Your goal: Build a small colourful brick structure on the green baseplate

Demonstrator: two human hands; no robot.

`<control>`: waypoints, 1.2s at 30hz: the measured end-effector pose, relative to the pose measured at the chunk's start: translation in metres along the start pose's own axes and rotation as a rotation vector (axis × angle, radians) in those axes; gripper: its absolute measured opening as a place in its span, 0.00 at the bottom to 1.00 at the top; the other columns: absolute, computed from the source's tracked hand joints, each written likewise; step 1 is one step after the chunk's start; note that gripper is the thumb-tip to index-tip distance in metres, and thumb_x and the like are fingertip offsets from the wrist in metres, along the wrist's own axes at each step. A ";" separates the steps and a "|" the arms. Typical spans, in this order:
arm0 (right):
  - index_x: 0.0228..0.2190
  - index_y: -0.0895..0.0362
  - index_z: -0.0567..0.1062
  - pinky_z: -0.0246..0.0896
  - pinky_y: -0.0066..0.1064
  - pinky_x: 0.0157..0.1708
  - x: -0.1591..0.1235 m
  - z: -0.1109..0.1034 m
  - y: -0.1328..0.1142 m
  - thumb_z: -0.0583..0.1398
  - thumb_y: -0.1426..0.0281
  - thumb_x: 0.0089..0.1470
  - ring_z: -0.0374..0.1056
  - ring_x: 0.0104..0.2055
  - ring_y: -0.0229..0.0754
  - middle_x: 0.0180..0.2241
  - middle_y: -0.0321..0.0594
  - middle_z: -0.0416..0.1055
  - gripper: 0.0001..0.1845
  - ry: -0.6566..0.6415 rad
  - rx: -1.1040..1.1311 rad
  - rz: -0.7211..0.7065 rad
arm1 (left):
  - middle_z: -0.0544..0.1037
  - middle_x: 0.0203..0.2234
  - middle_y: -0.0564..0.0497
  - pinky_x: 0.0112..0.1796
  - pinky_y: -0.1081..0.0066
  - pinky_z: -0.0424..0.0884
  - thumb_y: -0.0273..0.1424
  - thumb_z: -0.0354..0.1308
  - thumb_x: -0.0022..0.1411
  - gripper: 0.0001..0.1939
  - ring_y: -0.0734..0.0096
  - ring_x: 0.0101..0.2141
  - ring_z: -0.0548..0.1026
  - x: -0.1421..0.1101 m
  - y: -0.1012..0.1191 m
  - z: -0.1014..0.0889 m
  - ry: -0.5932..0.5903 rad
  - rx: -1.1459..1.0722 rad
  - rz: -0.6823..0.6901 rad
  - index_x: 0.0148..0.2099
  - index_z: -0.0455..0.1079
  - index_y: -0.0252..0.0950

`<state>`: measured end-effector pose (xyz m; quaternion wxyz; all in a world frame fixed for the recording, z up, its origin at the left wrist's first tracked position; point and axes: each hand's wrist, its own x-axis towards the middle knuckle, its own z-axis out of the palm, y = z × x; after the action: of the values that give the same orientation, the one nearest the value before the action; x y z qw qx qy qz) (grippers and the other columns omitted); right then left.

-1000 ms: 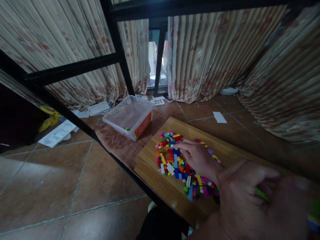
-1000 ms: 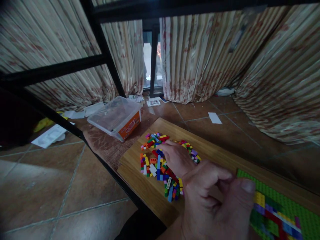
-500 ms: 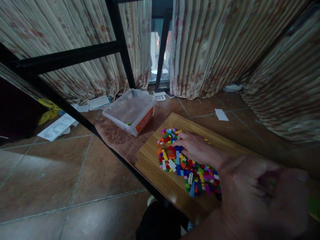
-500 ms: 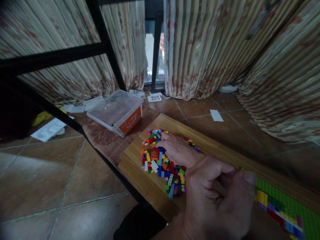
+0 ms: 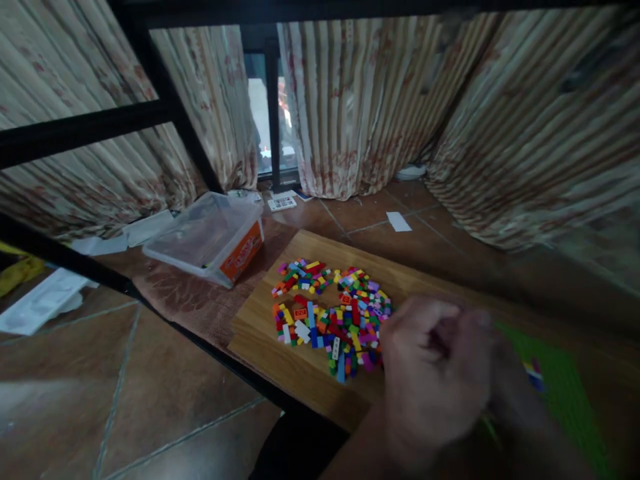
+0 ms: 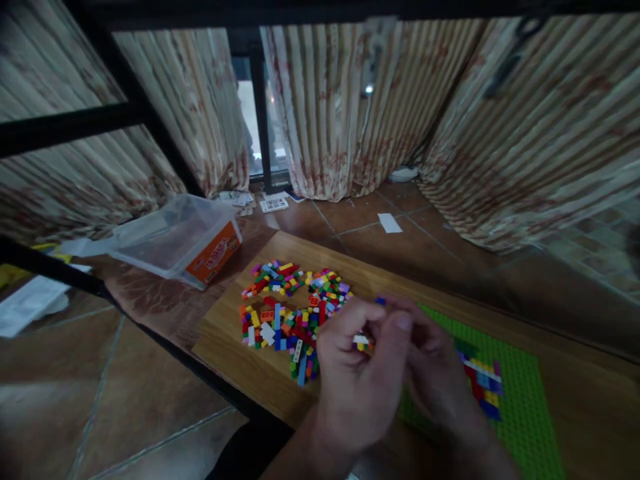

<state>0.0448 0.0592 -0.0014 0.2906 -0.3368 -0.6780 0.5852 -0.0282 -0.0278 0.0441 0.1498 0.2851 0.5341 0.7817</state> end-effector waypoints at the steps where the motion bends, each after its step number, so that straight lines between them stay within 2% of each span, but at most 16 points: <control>1: 0.44 0.48 0.78 0.73 0.35 0.37 -0.012 -0.014 0.002 0.65 0.61 0.46 0.75 0.39 0.47 0.40 0.43 0.78 0.20 0.056 0.122 0.065 | 0.67 0.21 0.56 0.26 0.75 0.63 0.33 0.55 0.65 0.12 0.78 0.23 0.66 -0.001 0.000 0.000 -0.021 -0.007 -0.043 0.28 0.65 0.36; 3: 0.44 0.48 0.79 0.74 0.31 0.37 -0.032 -0.042 0.006 0.67 0.64 0.45 0.75 0.39 0.42 0.43 0.40 0.77 0.21 0.175 0.307 0.174 | 0.65 0.21 0.57 0.26 0.76 0.61 0.34 0.56 0.65 0.14 0.79 0.23 0.64 -0.001 -0.002 0.002 -0.041 0.040 -0.088 0.27 0.64 0.35; 5: 0.40 0.48 0.80 0.73 0.26 0.38 -0.044 -0.073 0.009 0.69 0.66 0.44 0.74 0.39 0.39 0.43 0.38 0.77 0.18 0.297 0.347 0.209 | 0.64 0.21 0.58 0.27 0.77 0.60 0.34 0.57 0.65 0.13 0.80 0.24 0.63 0.000 -0.007 0.004 -0.114 0.094 -0.103 0.28 0.65 0.35; 9: 0.37 0.49 0.81 0.73 0.26 0.41 -0.059 -0.136 0.012 0.68 0.65 0.46 0.74 0.42 0.40 0.42 0.38 0.78 0.12 0.465 0.314 0.123 | 0.61 0.18 0.59 0.24 0.78 0.58 0.35 0.58 0.62 0.14 0.80 0.22 0.59 0.001 -0.023 0.013 -0.251 0.115 -0.193 0.26 0.64 0.34; 12: 0.36 0.48 0.82 0.74 0.29 0.42 -0.068 -0.162 0.022 0.67 0.65 0.48 0.74 0.43 0.41 0.43 0.38 0.78 0.10 0.510 0.307 0.107 | 0.64 0.18 0.58 0.24 0.78 0.59 0.35 0.58 0.61 0.13 0.79 0.22 0.61 0.000 -0.036 0.019 -0.319 0.169 -0.253 0.26 0.66 0.34; 16: 0.33 0.51 0.82 0.75 0.31 0.42 -0.071 -0.159 0.038 0.70 0.64 0.44 0.75 0.38 0.40 0.38 0.40 0.79 0.11 0.485 0.392 0.200 | 0.68 0.21 0.57 0.26 0.77 0.61 0.34 0.57 0.61 0.10 0.77 0.24 0.65 -0.007 -0.049 0.024 -0.417 0.296 -0.295 0.29 0.69 0.34; 20: 0.36 0.53 0.82 0.75 0.36 0.39 -0.066 -0.150 0.039 0.70 0.57 0.43 0.75 0.34 0.41 0.36 0.42 0.80 0.18 0.449 0.386 0.211 | 0.72 0.23 0.55 0.26 0.76 0.61 0.34 0.55 0.62 0.09 0.75 0.25 0.68 -0.021 -0.060 0.031 -0.510 0.441 -0.294 0.32 0.71 0.35; 24: 0.35 0.56 0.80 0.73 0.34 0.30 -0.066 -0.152 0.040 0.70 0.53 0.40 0.72 0.28 0.40 0.29 0.40 0.78 0.23 0.487 0.242 0.256 | 0.75 0.26 0.54 0.26 0.76 0.62 0.35 0.54 0.63 0.10 0.75 0.24 0.70 -0.034 -0.066 0.037 -0.600 0.566 -0.297 0.38 0.74 0.36; 27: 0.33 0.58 0.79 0.68 0.31 0.25 -0.068 -0.154 0.044 0.67 0.51 0.43 0.69 0.25 0.38 0.25 0.39 0.75 0.24 0.488 0.122 0.272 | 0.75 0.24 0.54 0.24 0.75 0.61 0.35 0.54 0.64 0.10 0.75 0.23 0.69 -0.039 -0.067 0.041 -0.633 0.631 -0.317 0.40 0.74 0.37; 31: 0.34 0.58 0.79 0.64 0.30 0.25 -0.066 -0.149 0.049 0.63 0.53 0.48 0.67 0.26 0.37 0.26 0.38 0.74 0.21 0.436 0.005 0.281 | 0.75 0.25 0.54 0.24 0.75 0.61 0.34 0.54 0.63 0.10 0.74 0.23 0.69 -0.040 -0.067 0.046 -0.635 0.689 -0.305 0.42 0.74 0.37; 36: 0.33 0.56 0.81 0.61 0.30 0.24 -0.057 -0.139 0.052 0.60 0.54 0.50 0.66 0.25 0.38 0.24 0.37 0.73 0.20 0.348 -0.091 0.285 | 0.78 0.33 0.51 0.27 0.75 0.64 0.31 0.54 0.63 0.09 0.73 0.28 0.73 -0.045 -0.070 0.049 -0.666 0.730 -0.247 0.44 0.73 0.38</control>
<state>0.1946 0.1015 -0.0325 0.3023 -0.5377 -0.5889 0.5221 0.0318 0.0119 -0.0201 0.2941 0.4873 0.7253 0.3873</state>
